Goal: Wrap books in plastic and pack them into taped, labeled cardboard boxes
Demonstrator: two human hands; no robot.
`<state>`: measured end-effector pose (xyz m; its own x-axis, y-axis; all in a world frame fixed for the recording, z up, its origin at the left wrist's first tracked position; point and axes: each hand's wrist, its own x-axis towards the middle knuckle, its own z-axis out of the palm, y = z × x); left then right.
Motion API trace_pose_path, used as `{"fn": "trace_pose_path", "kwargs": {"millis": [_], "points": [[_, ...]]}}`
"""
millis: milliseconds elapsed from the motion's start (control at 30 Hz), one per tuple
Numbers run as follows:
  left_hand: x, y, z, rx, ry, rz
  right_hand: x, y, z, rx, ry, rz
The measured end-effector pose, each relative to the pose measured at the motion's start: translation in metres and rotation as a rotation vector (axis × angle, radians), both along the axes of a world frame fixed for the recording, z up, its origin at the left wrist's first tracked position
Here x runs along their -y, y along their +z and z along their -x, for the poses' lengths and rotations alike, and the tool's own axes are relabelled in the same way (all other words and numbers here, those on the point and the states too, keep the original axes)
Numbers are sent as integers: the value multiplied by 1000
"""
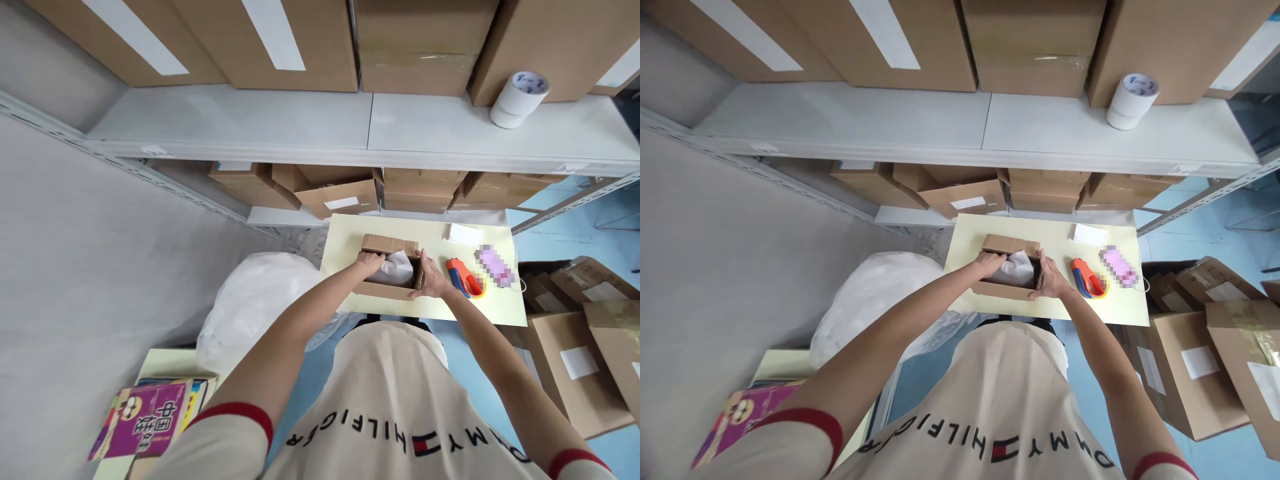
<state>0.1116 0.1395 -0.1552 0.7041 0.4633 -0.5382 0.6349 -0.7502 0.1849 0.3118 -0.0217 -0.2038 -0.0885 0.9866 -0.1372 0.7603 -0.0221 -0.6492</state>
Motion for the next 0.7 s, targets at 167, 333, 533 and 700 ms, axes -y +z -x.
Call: {"fn": "trace_pose_path", "kwargs": {"millis": [167, 333, 533, 700], "points": [[15, 3, 9, 79, -25, -48, -6, 14, 0, 184, 88, 21], [13, 3, 9, 46, -136, 117, -11, 37, 6, 373, 158, 130], [19, 12, 18, 206, -84, 21, -11, 43, 10, 419, 129, 178], [14, 14, 65, 439, 125, -95, -10, 36, 10, 352, 123, 174]]}}
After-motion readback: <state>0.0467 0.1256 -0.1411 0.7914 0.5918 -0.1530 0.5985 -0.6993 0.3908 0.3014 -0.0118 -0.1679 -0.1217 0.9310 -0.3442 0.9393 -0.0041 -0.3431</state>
